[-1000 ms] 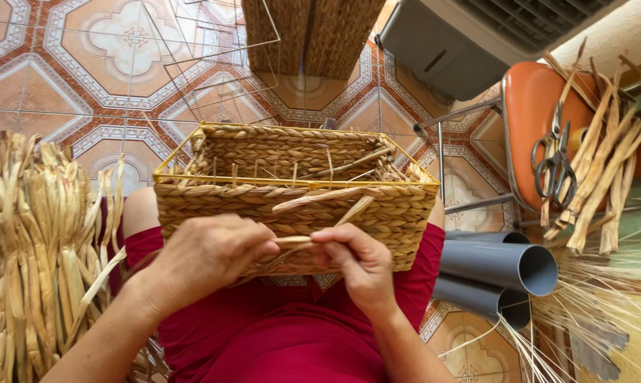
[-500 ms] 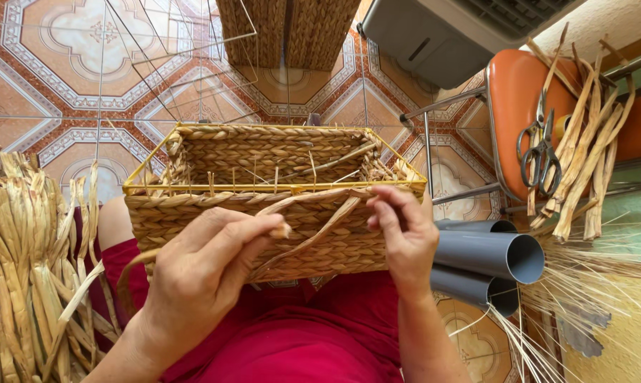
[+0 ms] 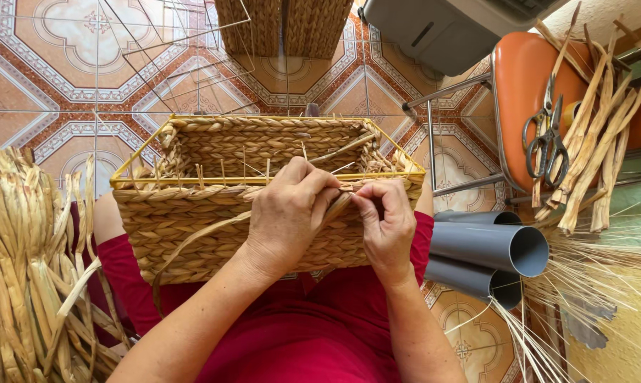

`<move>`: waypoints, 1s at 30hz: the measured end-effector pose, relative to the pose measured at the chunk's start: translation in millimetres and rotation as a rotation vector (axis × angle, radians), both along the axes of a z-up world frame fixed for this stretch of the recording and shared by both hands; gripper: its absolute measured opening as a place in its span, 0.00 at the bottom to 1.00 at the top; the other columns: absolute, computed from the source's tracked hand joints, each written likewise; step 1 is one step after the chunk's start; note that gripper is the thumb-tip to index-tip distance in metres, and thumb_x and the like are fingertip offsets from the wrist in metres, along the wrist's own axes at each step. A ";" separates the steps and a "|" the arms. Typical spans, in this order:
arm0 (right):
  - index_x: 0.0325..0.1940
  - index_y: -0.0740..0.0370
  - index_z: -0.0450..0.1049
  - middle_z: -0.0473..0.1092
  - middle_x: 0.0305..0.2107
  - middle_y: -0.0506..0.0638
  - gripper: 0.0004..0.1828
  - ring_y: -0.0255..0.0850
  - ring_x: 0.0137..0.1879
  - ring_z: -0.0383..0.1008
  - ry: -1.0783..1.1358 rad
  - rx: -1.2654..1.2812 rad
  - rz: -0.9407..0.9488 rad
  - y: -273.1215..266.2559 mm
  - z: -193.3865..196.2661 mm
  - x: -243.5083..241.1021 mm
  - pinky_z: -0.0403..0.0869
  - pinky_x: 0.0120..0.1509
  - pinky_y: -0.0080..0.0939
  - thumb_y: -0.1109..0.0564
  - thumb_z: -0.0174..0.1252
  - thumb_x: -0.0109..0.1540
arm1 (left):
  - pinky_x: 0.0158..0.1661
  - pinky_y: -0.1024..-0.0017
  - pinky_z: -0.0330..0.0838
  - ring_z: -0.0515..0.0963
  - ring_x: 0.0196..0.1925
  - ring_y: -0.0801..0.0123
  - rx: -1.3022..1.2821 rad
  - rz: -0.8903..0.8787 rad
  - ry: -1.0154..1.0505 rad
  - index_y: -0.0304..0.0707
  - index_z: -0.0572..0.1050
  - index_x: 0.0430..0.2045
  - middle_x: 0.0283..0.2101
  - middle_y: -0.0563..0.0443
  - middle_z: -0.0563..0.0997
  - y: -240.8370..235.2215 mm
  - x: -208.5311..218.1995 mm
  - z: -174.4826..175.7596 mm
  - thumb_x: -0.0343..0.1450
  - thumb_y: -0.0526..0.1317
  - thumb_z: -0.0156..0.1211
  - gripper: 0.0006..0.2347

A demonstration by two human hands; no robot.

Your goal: The person weaves a rectangular basket using dried palm leaves, threading strands through the existing weave and trimming excess with scissors. The person repeatedly picks up new strands, weaves them into the basket sides, and cuts off the ends to maintain a neat edge.

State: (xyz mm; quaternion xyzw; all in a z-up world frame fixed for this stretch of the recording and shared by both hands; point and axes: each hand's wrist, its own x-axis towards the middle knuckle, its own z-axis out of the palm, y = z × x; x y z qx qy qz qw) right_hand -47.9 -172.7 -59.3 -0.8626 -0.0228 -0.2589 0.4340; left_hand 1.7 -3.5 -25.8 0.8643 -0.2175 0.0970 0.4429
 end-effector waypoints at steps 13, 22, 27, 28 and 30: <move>0.44 0.64 0.71 0.71 0.40 0.54 0.08 0.49 0.45 0.75 -0.010 -0.305 0.182 -10.5 25.5 12.1 0.75 0.47 0.45 0.64 0.63 0.64 | 0.40 0.64 0.73 0.75 0.40 0.60 0.257 0.057 -0.240 0.44 0.78 0.29 0.33 0.52 0.74 -10.6 2.1 -1.7 0.67 0.38 0.69 0.05; 0.43 0.63 0.75 0.78 0.32 0.52 0.04 0.44 0.38 0.81 0.314 -0.198 0.234 -13.6 40.5 62.9 0.77 0.44 0.40 0.62 0.63 0.64 | 0.44 0.68 0.73 0.74 0.46 0.62 0.526 -0.032 -0.404 0.29 0.74 0.56 0.43 0.48 0.73 3.1 -20.3 0.2 0.67 0.37 0.65 0.22; 0.44 0.62 0.78 0.78 0.31 0.50 0.04 0.38 0.32 0.78 0.203 -0.051 0.089 -10.6 52.5 41.0 0.76 0.39 0.36 0.63 0.64 0.65 | 0.35 0.64 0.78 0.81 0.38 0.59 0.432 -0.168 0.005 0.35 0.75 0.52 0.40 0.45 0.76 15.9 -6.0 0.4 0.69 0.34 0.59 0.16; 0.44 0.62 0.80 0.78 0.30 0.50 0.02 0.37 0.31 0.77 0.104 -0.062 0.046 -9.9 54.1 34.4 0.75 0.38 0.35 0.64 0.64 0.67 | 0.33 0.63 0.79 0.83 0.35 0.58 0.427 -0.193 0.110 0.37 0.76 0.50 0.40 0.45 0.77 21.6 -0.2 3.3 0.70 0.35 0.59 0.14; 0.47 0.64 0.79 0.78 0.37 0.52 0.08 0.39 0.39 0.79 0.008 -0.197 0.229 -8.3 54.5 28.9 0.77 0.44 0.36 0.64 0.66 0.64 | 0.36 0.63 0.78 0.84 0.34 0.60 0.474 -0.210 0.232 0.41 0.78 0.44 0.35 0.48 0.80 33.3 17.4 13.8 0.73 0.41 0.59 0.09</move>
